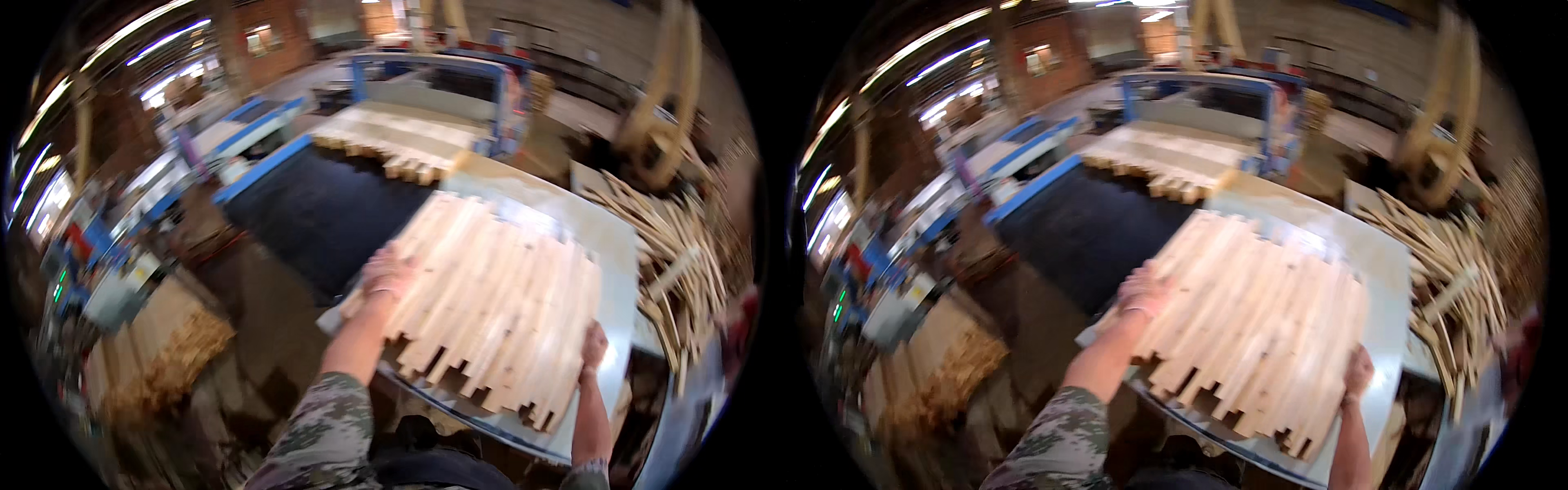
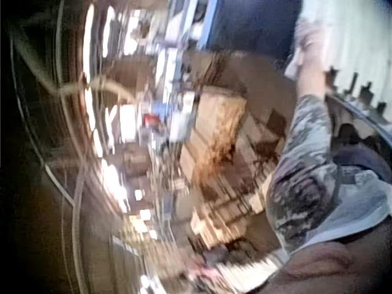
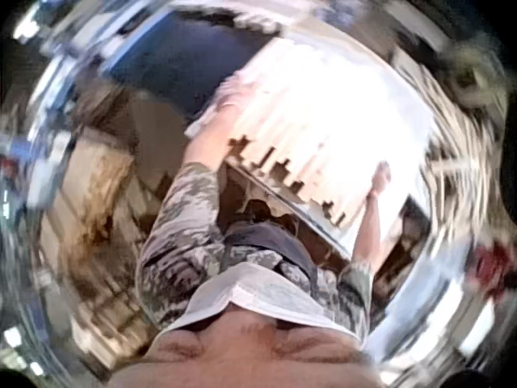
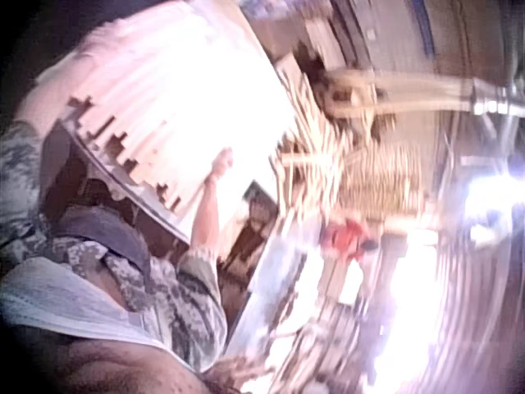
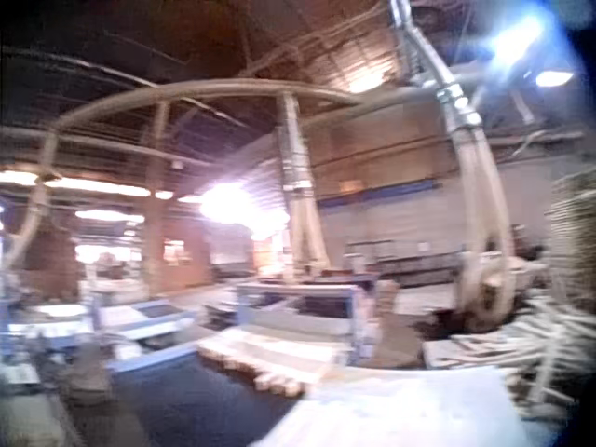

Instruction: The person repeatedly picks up bundles of light-colored wooden planks from a metal table and places them onto a conveyor belt. The person wears gloves and a camouflage shirt while performing this repetitive stacking task in a workshop environment.

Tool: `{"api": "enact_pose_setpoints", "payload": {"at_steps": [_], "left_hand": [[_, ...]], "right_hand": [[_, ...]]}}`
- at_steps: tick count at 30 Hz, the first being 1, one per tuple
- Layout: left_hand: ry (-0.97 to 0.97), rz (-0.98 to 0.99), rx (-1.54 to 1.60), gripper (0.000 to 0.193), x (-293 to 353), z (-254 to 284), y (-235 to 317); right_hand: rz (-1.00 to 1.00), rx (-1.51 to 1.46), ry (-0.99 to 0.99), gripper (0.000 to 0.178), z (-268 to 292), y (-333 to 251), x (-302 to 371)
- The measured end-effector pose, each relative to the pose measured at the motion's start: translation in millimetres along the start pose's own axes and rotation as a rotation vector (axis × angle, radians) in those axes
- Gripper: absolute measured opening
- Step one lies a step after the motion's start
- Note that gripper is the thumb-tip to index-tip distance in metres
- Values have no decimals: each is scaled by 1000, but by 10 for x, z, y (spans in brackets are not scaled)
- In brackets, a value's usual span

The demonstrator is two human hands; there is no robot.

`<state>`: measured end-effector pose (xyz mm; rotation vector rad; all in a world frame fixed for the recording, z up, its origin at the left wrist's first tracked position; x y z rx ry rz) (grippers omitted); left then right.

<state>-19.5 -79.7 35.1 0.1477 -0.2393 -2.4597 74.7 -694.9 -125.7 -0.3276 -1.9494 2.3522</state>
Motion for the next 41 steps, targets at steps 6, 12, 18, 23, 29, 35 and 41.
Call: {"api": "enact_pose_setpoints", "payload": {"at_steps": [6,12,18,23,29,35,41], "left_hand": [[-99,43,-25,80,-127,-160,106],[-148,71,1,87,-103,-133,208],[-163,93,0,87,-67,-91,158],[-111,49,-67,87,-121,-178,138],[-108,50,-77,82,-116,-196,118],[-114,58,-71,80,-92,-159,179],[-122,67,-72,89,-161,-235,96]], "right_hand": [[-66,-32,202,41,95,-248,141],[-107,-68,296,46,165,-62,124],[-130,-13,273,46,84,-221,206],[-104,21,304,47,134,-37,119],[-96,20,287,42,93,-144,147],[-83,21,301,43,136,-86,119],[-86,-12,294,43,88,-76,122]]}}
Point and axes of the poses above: each hand's wrist, its own x-axis away from the middle knuckle, its own z-axis out of the back of the hand, y = z × x, the point moved 7 cm from there along -x, towards the middle knuckle, and after that the axes turned 3 degrees about x, right-handed, at the moved point
